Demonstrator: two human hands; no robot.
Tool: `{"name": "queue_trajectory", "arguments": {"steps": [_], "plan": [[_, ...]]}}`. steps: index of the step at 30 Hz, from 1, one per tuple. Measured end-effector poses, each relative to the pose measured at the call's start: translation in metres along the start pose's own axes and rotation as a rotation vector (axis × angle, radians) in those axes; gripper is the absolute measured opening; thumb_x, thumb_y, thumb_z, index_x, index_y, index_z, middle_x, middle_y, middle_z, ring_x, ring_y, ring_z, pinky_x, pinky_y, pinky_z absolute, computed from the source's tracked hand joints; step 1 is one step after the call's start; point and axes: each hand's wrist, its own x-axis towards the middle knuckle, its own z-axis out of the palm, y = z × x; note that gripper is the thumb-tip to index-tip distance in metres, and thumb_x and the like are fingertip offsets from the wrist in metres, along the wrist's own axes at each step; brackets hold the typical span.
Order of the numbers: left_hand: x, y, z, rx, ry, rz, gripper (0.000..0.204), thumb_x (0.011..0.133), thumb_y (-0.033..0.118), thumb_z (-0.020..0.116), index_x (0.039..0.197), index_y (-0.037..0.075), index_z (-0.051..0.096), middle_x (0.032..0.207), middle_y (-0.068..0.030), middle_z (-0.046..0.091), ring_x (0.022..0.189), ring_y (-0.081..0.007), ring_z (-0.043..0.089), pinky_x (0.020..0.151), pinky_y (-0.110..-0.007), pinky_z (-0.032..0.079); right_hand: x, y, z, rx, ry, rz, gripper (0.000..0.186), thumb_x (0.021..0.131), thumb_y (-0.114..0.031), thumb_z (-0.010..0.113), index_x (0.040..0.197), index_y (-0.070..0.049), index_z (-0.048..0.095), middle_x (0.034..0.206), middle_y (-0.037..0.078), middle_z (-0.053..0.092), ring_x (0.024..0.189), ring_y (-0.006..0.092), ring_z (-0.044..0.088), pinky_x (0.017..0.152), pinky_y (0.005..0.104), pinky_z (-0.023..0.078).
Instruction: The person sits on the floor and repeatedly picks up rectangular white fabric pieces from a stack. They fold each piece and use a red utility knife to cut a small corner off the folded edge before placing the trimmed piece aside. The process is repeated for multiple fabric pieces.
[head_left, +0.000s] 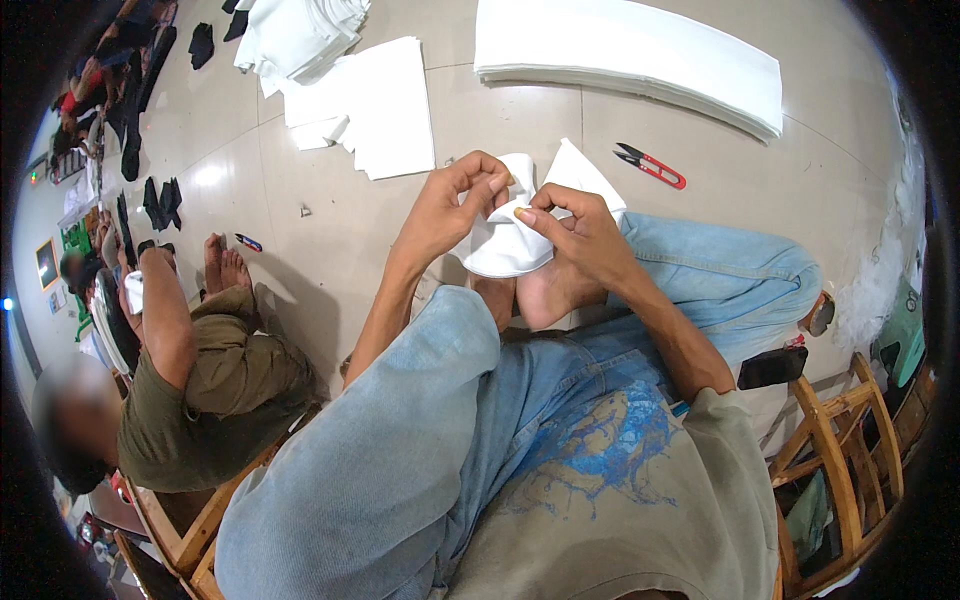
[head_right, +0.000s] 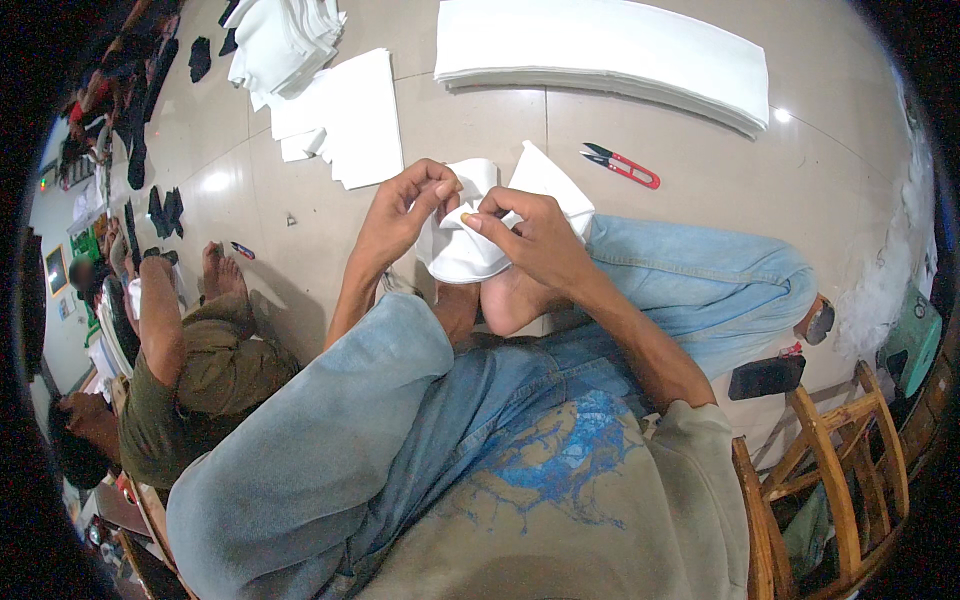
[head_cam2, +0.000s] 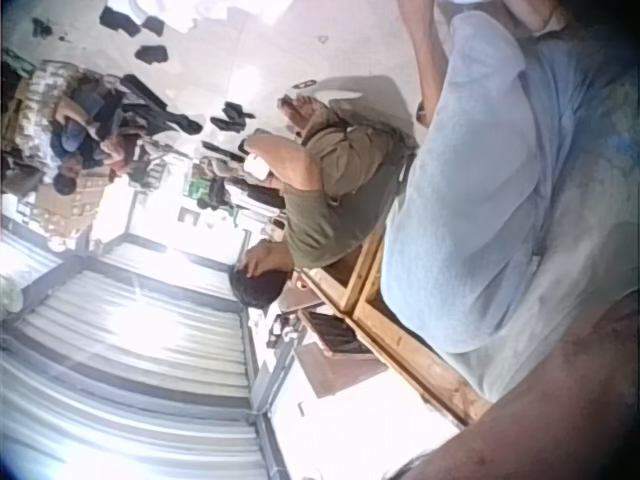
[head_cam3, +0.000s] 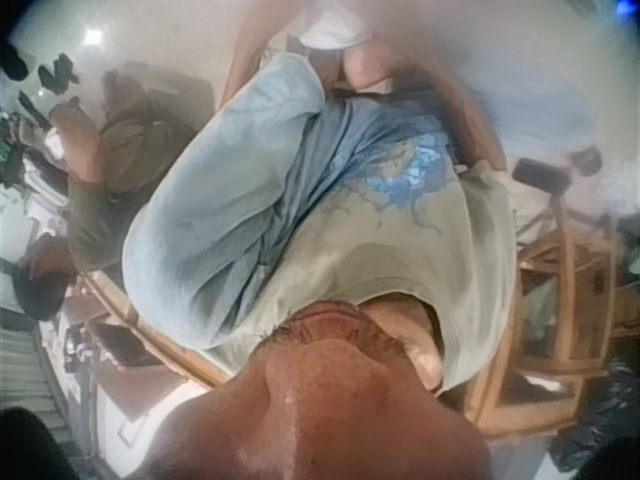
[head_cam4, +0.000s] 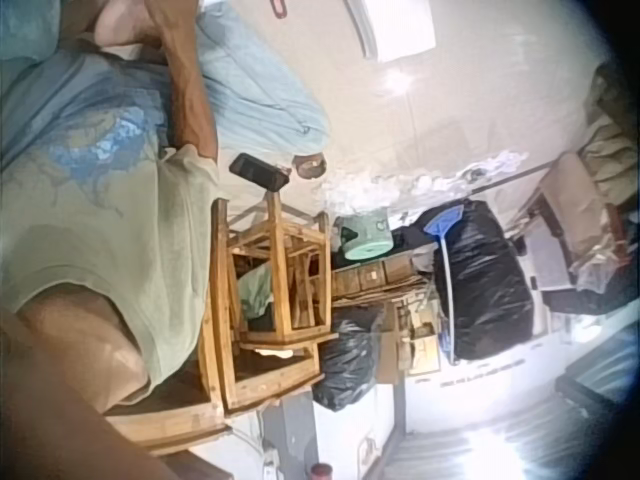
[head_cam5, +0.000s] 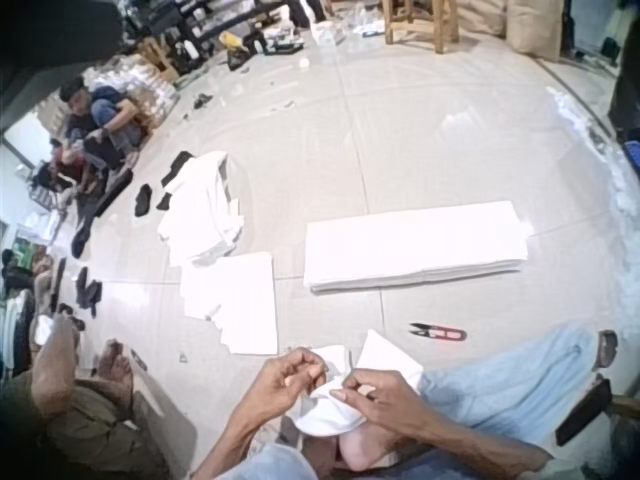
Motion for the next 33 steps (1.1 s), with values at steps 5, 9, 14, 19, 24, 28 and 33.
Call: {"name": "queue_trajectory", "arguments": {"steps": [5, 9, 14, 19, 24, 28, 33], "plan": [[-0.002, 0.005, -0.005, 0.156, -0.074, 0.078, 0.020, 0.095, 0.022, 0.069, 0.103, 0.003, 0.074, 0.088, -0.0036, 0.071, 0.082, -0.0124, 0.061, 0.077, -0.030, 0.049, 0.000, -0.001, 0.000, 0.014, -0.007, -0.002, 0.023, 0.096, -0.022, 0.069, 0.093, 0.001, 0.069, 0.077, 0.005, 0.068, 0.070, 0.0098, 0.059, 0.058, 0.0277, 0.050], [0.000, 0.007, -0.007, 0.176, -0.107, 0.069, 0.020, 0.094, 0.021, 0.071, 0.102, 0.004, 0.075, 0.088, -0.0036, 0.072, 0.083, -0.0127, 0.061, 0.078, -0.031, 0.049, 0.000, 0.001, 0.000, 0.027, -0.006, 0.005, 0.023, 0.096, -0.022, 0.069, 0.093, 0.001, 0.070, 0.078, 0.005, 0.068, 0.071, 0.0099, 0.059, 0.059, 0.0284, 0.050], [-0.001, 0.008, -0.005, 0.192, -0.111, 0.067, 0.016, 0.096, 0.016, 0.066, 0.098, 0.002, 0.073, 0.085, -0.0023, 0.070, 0.081, -0.0109, 0.059, 0.075, -0.029, 0.047, 0.000, -0.001, 0.001, 0.000, -0.001, 0.000, 0.023, 0.096, -0.022, 0.069, 0.093, 0.001, 0.070, 0.079, 0.005, 0.068, 0.072, 0.0103, 0.059, 0.059, 0.0287, 0.051], [0.000, -0.002, 0.003, 0.205, -0.055, 0.083, 0.015, 0.101, 0.014, 0.060, 0.095, 0.001, 0.066, 0.082, -0.0014, 0.066, 0.079, -0.0096, 0.057, 0.072, -0.028, 0.046, 0.001, -0.003, -0.001, -0.025, 0.010, 0.008, 0.023, 0.096, -0.022, 0.069, 0.093, 0.001, 0.069, 0.080, 0.006, 0.068, 0.073, 0.0108, 0.059, 0.060, 0.0285, 0.050], [0.002, 0.000, 0.009, 0.118, 0.042, -0.012, 0.015, 0.103, 0.015, 0.056, 0.097, 0.003, 0.062, 0.083, -0.0013, 0.063, 0.077, -0.0102, 0.056, 0.072, -0.028, 0.047, 0.000, -0.002, -0.002, -0.045, 0.001, -0.009, 0.023, 0.096, -0.022, 0.068, 0.093, 0.001, 0.069, 0.079, 0.006, 0.067, 0.072, 0.0109, 0.059, 0.061, 0.0286, 0.050], [0.002, -0.001, 0.005, -0.038, 0.029, -0.036, 0.016, 0.103, 0.017, 0.057, 0.099, 0.002, 0.062, 0.084, -0.0016, 0.064, 0.078, -0.0104, 0.056, 0.074, -0.028, 0.047, -0.001, -0.002, -0.001, -0.013, 0.004, 0.001, 0.023, 0.096, -0.022, 0.068, 0.092, 0.001, 0.069, 0.079, 0.005, 0.067, 0.072, 0.0106, 0.058, 0.061, 0.0290, 0.050], [-0.001, 0.001, 0.001, 0.157, -0.086, 0.073, 0.019, 0.100, 0.020, 0.063, 0.103, 0.003, 0.068, 0.087, -0.0018, 0.066, 0.081, -0.0114, 0.057, 0.076, -0.029, 0.047, 0.001, 0.002, -0.003, -0.028, 0.007, 0.002, 0.024, 0.096, -0.023, 0.068, 0.093, 0.001, 0.068, 0.078, 0.005, 0.067, 0.073, 0.0102, 0.058, 0.060, 0.0286, 0.049]]}}
